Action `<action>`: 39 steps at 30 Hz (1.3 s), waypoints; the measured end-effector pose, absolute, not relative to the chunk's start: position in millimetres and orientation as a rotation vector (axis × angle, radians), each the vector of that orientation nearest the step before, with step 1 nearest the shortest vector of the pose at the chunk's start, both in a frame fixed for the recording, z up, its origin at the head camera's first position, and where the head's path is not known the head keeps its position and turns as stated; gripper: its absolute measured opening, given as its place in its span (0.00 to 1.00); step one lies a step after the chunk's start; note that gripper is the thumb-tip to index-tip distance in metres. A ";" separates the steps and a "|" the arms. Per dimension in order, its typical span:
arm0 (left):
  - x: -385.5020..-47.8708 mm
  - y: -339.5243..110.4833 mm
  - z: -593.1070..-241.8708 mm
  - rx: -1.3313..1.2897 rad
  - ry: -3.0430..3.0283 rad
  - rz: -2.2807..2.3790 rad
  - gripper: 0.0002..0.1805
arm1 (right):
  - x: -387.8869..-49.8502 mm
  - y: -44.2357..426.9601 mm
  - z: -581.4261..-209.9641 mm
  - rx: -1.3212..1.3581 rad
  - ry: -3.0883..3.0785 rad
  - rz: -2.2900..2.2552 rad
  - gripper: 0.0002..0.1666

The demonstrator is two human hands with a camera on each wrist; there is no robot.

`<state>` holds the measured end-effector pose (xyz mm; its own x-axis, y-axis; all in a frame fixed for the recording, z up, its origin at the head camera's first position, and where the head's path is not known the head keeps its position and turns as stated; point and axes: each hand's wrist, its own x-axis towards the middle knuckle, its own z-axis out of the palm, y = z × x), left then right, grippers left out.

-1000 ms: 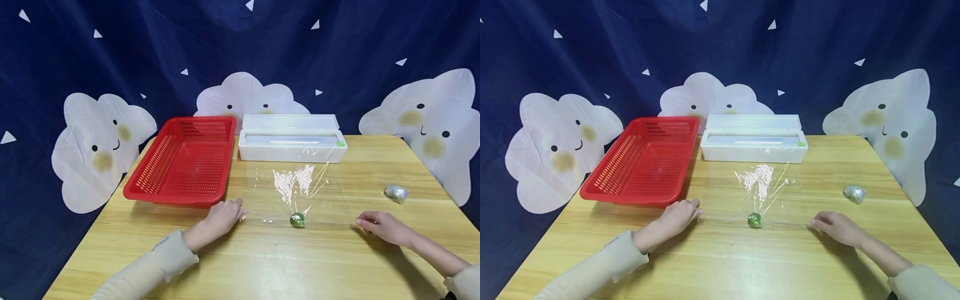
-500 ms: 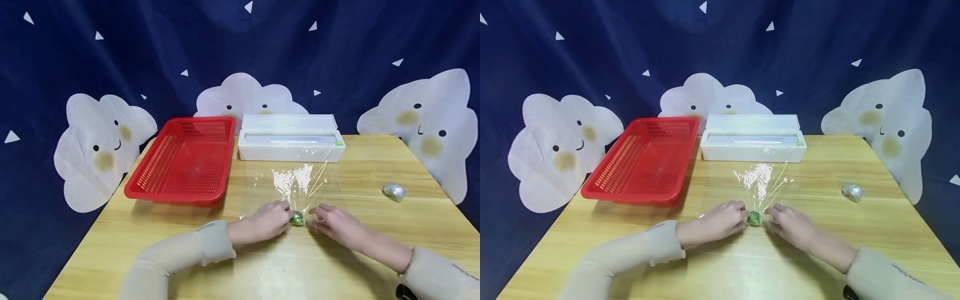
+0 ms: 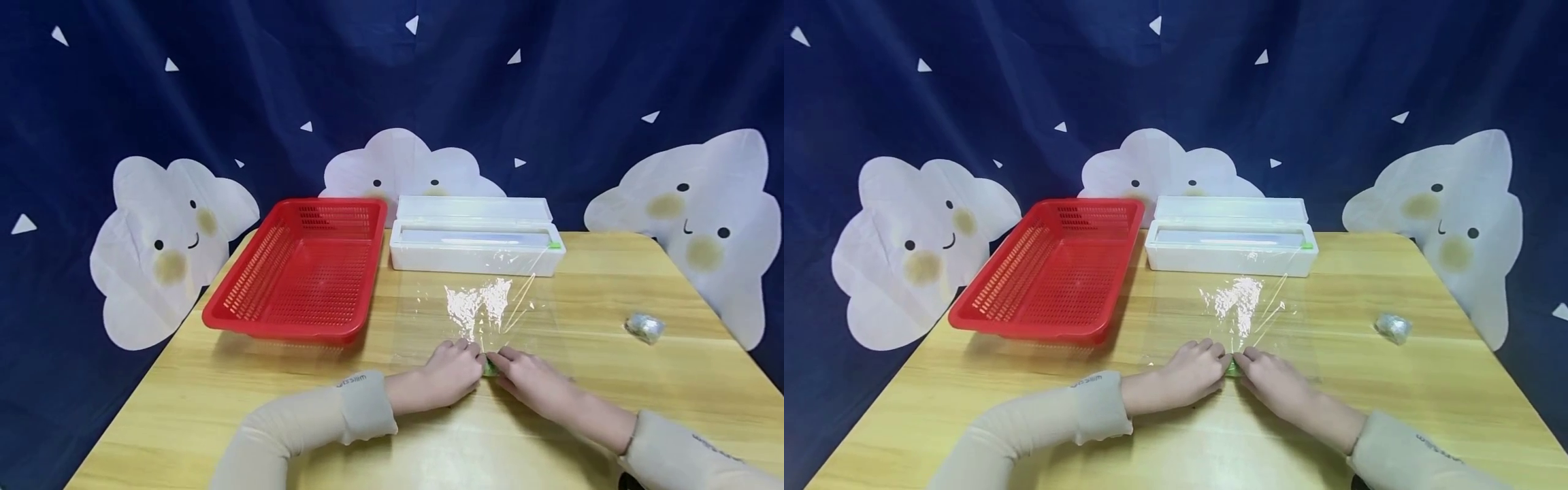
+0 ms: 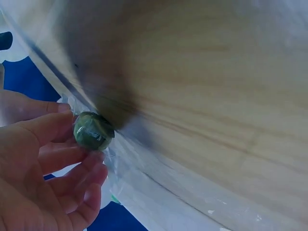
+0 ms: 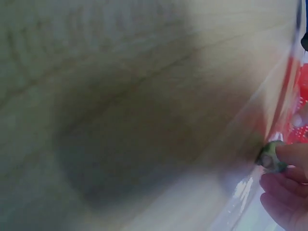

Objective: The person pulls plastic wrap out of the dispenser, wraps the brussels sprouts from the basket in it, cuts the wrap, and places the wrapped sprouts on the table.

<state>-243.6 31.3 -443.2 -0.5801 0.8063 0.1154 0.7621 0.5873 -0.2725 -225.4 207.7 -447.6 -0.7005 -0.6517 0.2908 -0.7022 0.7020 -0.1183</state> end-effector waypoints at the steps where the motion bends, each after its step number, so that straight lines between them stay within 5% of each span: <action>1: -244.7 32.3 -443.8 -1.298 -2.582 0.276 0.13 | -225.6 206.8 -448.7 1.071 -2.678 0.316 0.20; 6: -252.3 38.2 -443.6 -1.257 -2.517 0.284 0.06 | -229.3 203.4 -452.8 0.990 -2.601 0.168 0.20; 39: -281.8 39.7 -445.8 -1.225 -2.826 0.009 0.12 | -252.4 203.8 -457.0 0.974 -2.734 0.331 0.19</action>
<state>-281.8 39.7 -445.8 -0.6818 0.7296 0.0542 0.7292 0.6836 -0.0301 -252.4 203.8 -457.0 -0.7562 -0.5917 0.2795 -0.6413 0.7551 -0.1365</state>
